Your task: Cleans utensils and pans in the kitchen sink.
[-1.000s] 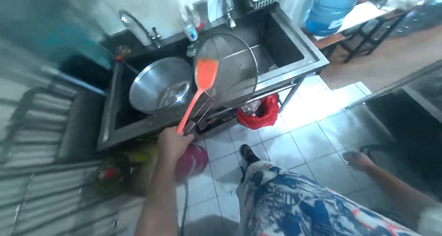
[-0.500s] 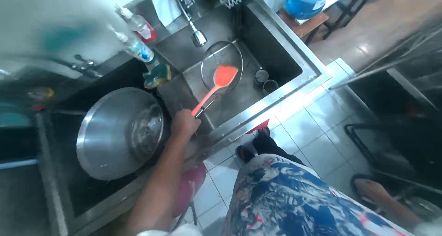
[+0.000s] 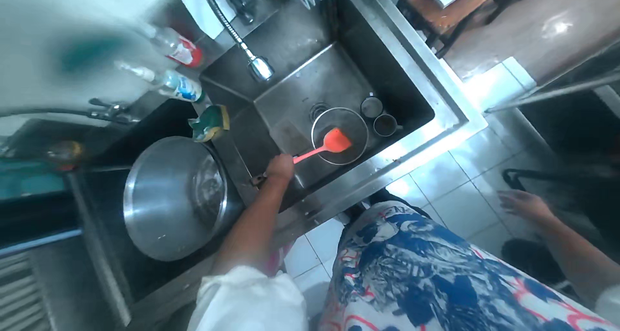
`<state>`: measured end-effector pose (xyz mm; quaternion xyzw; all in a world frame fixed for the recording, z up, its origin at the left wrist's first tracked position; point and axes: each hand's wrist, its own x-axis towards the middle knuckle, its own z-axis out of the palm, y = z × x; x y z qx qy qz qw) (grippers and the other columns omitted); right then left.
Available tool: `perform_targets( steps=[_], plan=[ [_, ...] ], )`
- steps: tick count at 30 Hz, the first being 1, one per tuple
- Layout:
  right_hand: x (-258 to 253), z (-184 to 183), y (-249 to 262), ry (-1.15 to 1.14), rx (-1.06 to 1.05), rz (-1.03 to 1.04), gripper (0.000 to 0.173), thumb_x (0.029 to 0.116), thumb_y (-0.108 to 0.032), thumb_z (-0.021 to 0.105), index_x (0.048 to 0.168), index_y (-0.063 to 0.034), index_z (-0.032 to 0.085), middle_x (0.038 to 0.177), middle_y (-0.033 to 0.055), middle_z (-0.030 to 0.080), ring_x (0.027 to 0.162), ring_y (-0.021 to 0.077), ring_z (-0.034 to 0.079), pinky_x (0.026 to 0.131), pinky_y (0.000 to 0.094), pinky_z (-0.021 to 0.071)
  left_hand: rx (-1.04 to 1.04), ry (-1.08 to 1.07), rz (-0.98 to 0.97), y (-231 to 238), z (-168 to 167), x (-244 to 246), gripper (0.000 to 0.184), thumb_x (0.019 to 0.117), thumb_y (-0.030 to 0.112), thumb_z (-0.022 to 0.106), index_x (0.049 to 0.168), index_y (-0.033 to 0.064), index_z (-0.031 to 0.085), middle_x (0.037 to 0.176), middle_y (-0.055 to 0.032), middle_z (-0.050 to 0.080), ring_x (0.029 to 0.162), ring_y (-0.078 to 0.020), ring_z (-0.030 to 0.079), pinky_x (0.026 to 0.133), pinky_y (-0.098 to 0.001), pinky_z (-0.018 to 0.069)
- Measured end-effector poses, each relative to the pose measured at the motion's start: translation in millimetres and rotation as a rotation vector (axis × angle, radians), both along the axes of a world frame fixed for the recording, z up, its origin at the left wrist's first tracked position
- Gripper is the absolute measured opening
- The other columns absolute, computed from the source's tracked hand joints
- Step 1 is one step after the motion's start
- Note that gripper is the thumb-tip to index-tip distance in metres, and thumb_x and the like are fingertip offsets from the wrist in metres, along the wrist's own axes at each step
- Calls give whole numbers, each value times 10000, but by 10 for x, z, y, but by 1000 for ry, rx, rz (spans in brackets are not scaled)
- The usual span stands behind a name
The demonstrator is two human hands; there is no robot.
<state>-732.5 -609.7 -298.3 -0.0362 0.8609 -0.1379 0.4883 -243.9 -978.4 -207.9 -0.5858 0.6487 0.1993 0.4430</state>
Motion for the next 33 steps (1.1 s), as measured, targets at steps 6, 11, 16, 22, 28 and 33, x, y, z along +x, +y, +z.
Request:
perform_targets(
  steps=[6,11,16,22,28,33],
  plan=[
    [-11,-123,175,-38,89,2,380,1097,-138,508,1428,47,526,1366,330,577,1170,449,624,990,566,500,61,2,37,37,-73,-76,270,1032,93,534,1220,-65,646,1312,-278,619,1240,-440,598,984,-601,501],
    [-26,-107,24,-58,118,152,362,1086,-141,538,1392,51,560,1344,332,592,1168,461,625,983,591,498,30,33,41,35,70,-90,325,1031,204,594,1197,-68,659,1294,-276,626,1213,-438,613,984,-599,501],
    [-48,766,-900,-282,244,724,331,1084,-174,552,1334,38,594,1170,286,653,968,375,653,851,531,540,4,107,137,118,591,7,589,1013,505,592,1176,-57,664,1214,-262,664,1160,-410,649,959,-599,513],
    [1092,2388,-2442,-372,-712,1283,321,999,-227,578,1208,-6,680,1040,65,728,872,61,664,799,272,568,-12,373,297,359,1026,382,629,1102,500,339,1140,-33,670,1158,-251,667,1116,-396,654,940,-615,502],
    [4060,2575,-4155,-196,-1077,1626,196,989,-56,643,1162,6,711,1047,171,726,947,284,706,890,490,571,107,661,351,515,1058,804,477,1124,325,343,1332,-44,561,1251,-248,627,1138,-348,642,985,-535,506],
    [5659,1503,-5438,258,-728,1785,661,877,-94,788,1483,-61,524,1553,246,454,1463,479,373,1134,723,308,64,975,525,692,897,1168,382,1108,265,433,1350,-16,521,1073,-202,645,899,-280,662,820,-443,556]
  ],
)
